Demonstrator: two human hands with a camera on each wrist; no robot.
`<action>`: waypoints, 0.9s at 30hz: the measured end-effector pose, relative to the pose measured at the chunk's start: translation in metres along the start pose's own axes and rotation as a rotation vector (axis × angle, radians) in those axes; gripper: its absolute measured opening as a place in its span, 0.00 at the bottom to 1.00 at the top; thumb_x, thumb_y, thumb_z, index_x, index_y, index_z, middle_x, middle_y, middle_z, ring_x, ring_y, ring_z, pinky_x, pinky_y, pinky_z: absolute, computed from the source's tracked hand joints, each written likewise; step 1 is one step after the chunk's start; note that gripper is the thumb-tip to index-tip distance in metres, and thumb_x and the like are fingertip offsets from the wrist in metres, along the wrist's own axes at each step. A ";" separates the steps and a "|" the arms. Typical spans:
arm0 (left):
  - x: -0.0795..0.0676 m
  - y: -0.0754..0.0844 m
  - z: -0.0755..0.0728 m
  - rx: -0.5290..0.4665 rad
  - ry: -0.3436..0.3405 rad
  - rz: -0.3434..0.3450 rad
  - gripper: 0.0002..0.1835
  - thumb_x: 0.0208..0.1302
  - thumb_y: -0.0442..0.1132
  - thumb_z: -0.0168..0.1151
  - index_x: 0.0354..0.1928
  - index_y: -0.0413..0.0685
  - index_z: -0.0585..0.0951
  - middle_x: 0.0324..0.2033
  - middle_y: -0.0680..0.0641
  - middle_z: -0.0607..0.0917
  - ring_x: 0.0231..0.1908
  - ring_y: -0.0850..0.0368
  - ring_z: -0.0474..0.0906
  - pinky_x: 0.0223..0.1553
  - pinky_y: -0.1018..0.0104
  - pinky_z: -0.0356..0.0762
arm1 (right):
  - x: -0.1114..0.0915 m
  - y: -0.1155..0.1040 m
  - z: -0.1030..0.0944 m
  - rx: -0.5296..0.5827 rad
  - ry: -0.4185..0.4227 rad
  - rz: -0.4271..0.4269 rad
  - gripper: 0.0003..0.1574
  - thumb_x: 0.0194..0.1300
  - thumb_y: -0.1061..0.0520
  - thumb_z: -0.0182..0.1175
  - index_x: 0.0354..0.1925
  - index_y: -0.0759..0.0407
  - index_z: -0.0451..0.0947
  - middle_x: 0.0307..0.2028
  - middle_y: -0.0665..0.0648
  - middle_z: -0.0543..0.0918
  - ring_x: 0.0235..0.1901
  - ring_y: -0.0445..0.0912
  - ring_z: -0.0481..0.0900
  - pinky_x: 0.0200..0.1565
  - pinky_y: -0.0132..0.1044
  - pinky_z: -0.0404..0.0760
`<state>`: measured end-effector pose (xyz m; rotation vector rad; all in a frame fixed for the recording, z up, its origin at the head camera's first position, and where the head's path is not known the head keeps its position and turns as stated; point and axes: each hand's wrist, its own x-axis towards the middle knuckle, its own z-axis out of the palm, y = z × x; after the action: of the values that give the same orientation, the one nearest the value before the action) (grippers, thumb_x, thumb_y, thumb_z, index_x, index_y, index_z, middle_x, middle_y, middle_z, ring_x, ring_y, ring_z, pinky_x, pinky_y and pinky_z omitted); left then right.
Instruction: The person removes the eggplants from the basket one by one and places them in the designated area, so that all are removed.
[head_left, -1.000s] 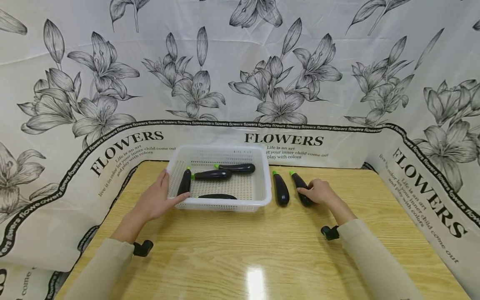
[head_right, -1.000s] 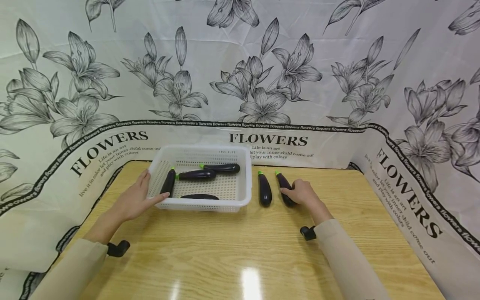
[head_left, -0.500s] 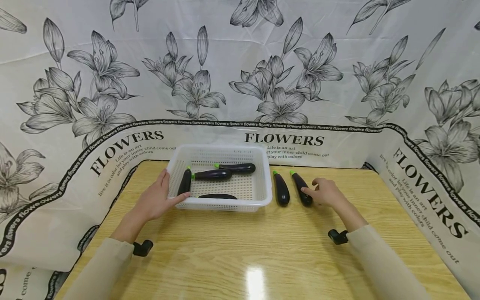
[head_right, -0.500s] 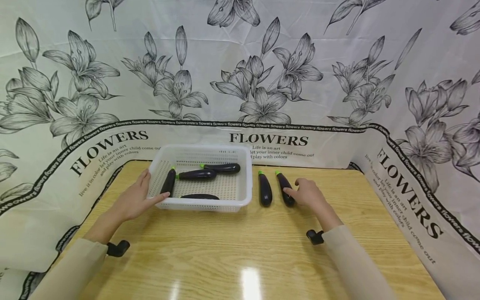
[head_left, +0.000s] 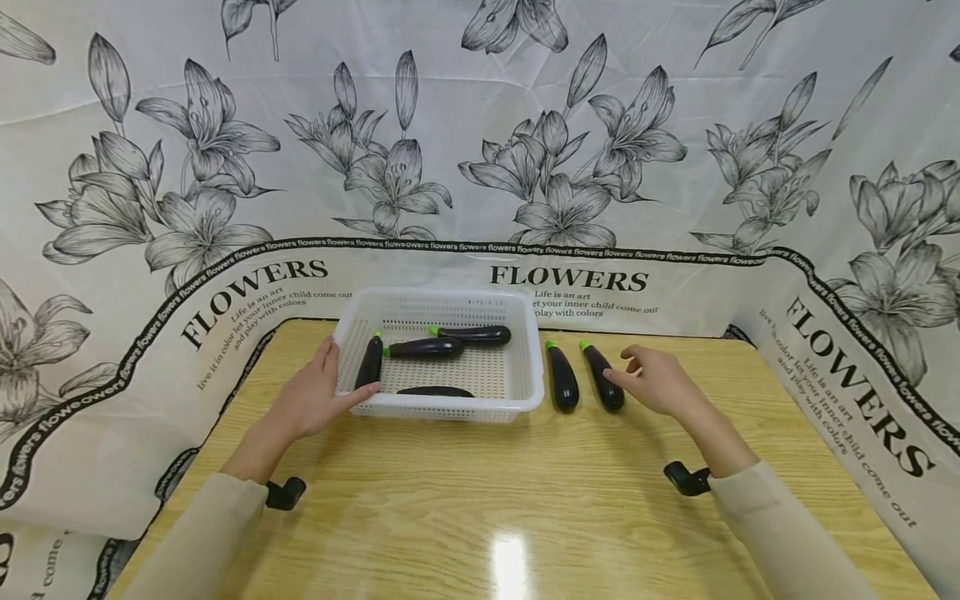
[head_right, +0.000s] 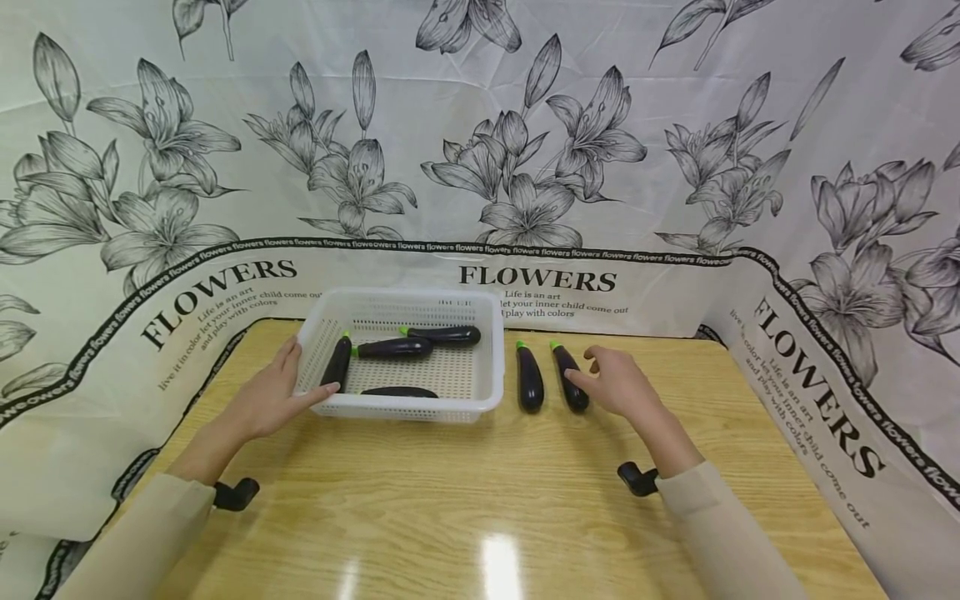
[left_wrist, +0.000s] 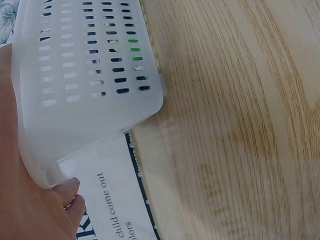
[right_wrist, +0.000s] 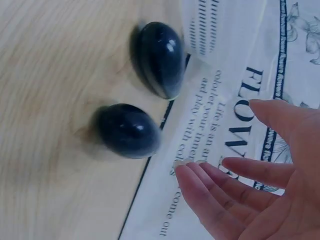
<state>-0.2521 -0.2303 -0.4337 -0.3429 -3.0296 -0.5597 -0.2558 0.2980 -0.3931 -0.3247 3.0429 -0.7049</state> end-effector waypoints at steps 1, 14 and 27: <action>0.000 0.000 0.000 0.000 0.000 -0.001 0.67 0.64 0.80 0.46 0.79 0.30 0.37 0.80 0.31 0.39 0.75 0.26 0.50 0.69 0.33 0.61 | 0.000 -0.003 -0.001 0.002 0.000 -0.010 0.38 0.74 0.44 0.60 0.63 0.77 0.71 0.48 0.74 0.82 0.45 0.64 0.83 0.43 0.56 0.83; 0.000 0.000 0.001 0.007 -0.003 0.001 0.67 0.64 0.81 0.45 0.79 0.30 0.38 0.80 0.32 0.38 0.75 0.27 0.50 0.69 0.33 0.61 | 0.001 -0.029 0.000 0.022 0.010 -0.199 0.31 0.74 0.52 0.62 0.63 0.74 0.74 0.53 0.72 0.82 0.47 0.62 0.83 0.46 0.55 0.83; 0.000 -0.001 -0.001 -0.012 0.001 -0.001 0.67 0.64 0.80 0.47 0.80 0.32 0.37 0.80 0.31 0.39 0.75 0.27 0.50 0.69 0.33 0.61 | 0.008 -0.054 0.015 0.020 -0.037 -0.423 0.32 0.72 0.51 0.65 0.66 0.66 0.73 0.60 0.68 0.78 0.56 0.60 0.78 0.59 0.59 0.77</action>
<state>-0.2525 -0.2314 -0.4327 -0.3414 -3.0270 -0.5782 -0.2522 0.2428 -0.3827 -0.9862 2.9528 -0.7266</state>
